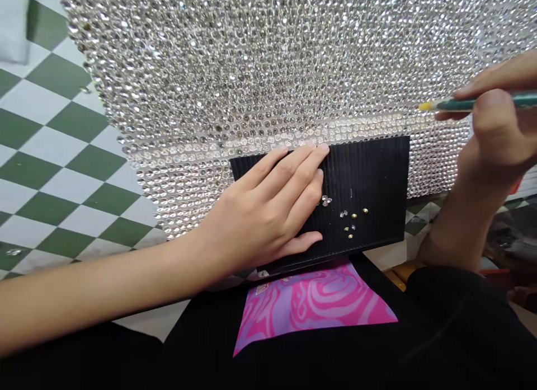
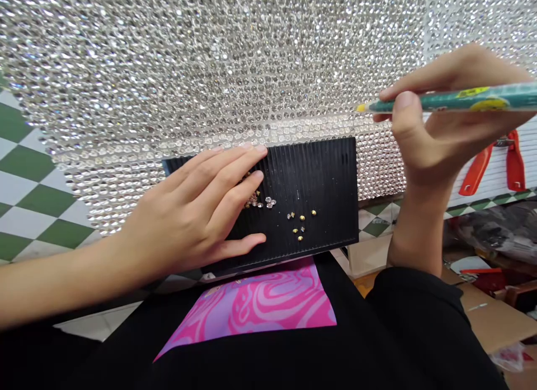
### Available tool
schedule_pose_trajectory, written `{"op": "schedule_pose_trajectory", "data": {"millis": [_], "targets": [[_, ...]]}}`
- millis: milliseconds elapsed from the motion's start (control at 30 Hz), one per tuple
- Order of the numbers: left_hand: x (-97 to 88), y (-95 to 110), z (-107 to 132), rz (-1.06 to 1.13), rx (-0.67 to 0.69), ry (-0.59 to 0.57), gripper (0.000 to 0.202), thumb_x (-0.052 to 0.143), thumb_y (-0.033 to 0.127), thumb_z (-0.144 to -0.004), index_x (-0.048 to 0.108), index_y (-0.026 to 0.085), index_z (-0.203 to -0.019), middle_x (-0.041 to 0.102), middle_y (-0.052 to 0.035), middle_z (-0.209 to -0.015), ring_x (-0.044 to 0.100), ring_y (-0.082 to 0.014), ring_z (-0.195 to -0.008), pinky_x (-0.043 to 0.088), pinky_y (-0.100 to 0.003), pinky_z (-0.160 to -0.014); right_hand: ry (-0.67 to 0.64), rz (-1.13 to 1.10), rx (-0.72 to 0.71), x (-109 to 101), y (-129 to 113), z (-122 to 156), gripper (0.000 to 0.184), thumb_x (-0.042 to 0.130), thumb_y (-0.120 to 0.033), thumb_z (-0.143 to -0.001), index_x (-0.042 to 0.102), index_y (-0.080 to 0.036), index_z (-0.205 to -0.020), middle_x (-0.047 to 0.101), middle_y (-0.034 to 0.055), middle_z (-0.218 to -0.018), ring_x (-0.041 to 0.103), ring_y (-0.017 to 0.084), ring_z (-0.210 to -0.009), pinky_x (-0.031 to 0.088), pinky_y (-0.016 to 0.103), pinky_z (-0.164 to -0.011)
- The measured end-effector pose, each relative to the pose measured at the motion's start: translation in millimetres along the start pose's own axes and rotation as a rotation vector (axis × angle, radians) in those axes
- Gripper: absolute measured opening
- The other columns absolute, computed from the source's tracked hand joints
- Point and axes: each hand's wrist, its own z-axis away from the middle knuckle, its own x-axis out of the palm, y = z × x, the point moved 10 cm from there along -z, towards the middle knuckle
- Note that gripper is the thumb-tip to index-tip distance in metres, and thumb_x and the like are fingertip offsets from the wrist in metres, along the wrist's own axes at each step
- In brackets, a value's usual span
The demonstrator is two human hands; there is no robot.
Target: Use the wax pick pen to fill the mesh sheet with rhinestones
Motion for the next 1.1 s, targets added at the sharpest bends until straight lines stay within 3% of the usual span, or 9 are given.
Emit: {"op": "schedule_pose_trajectory", "data": {"millis": [67,133,400,667,867,1100], "targets": [[0.6,-1,0,0.014,-0.005,-0.010,0.060,0.042,0.054,-0.097,0.054,0.001,-0.123,0.054,-0.0234,-0.141,0.053,-0.0324,-0.134,0.048,-0.044,-0.113,-0.002,0.068,-0.203,6,-21,0,0.013,0.066,-0.022,-0.074,0.072,-0.013,-0.066,0.067,-0.0017,-0.066,0.053,0.005,-0.061,0.035,0.026,-0.064],[1.8,-1,0,0.040,-0.015,-0.024,0.060,0.042,0.053,-0.097,0.053,0.001,-0.125,0.052,-0.0231,-0.144,0.051,-0.0320,-0.136,0.047,-0.045,-0.115,-0.043,0.087,-0.267,14,-26,0,0.012,0.066,-0.020,-0.076,0.073,-0.013,-0.069,0.067,-0.0020,-0.066,0.054,0.004,-0.059,0.034,0.023,-0.061],[2.3,-3,2,0.080,-0.022,-0.031,0.058,0.045,0.051,-0.096,0.053,0.002,-0.127,0.051,-0.0227,-0.145,0.049,-0.0321,-0.137,0.046,-0.045,-0.115,-0.125,0.005,-0.247,19,-17,-1,0.007,0.067,-0.014,-0.078,0.071,-0.016,-0.074,0.071,-0.0071,-0.074,0.057,0.004,-0.062,0.037,0.023,-0.062],[2.0,-3,1,0.094,-0.022,-0.036,0.059,0.048,0.050,-0.095,0.053,0.002,-0.127,0.050,-0.0235,-0.146,0.049,-0.0328,-0.137,0.046,-0.046,-0.115,-0.081,-0.063,-0.300,19,-20,0,0.014,0.067,-0.004,-0.074,0.073,-0.016,-0.074,0.070,-0.0053,-0.071,0.056,0.002,-0.060,0.037,0.021,-0.062],[0.9,-2,1,0.056,-0.013,-0.025,0.058,0.046,0.052,-0.096,0.055,0.002,-0.124,0.053,-0.0234,-0.143,0.052,-0.0323,-0.135,0.048,-0.044,-0.114,-0.192,-0.004,-0.243,29,-21,1,0.011,0.062,-0.011,-0.082,0.072,-0.016,-0.081,0.070,-0.0093,-0.079,0.058,0.001,-0.068,0.039,0.019,-0.065],[2.1,-2,1,0.064,-0.015,-0.034,0.057,0.046,0.051,-0.096,0.054,0.002,-0.126,0.051,-0.0233,-0.145,0.051,-0.0325,-0.137,0.047,-0.045,-0.114,-0.108,-0.031,-0.228,19,-20,-2,0.010,0.067,-0.009,-0.077,0.073,-0.017,-0.076,0.070,-0.0054,-0.073,0.057,0.003,-0.064,0.039,0.022,-0.064]]}}
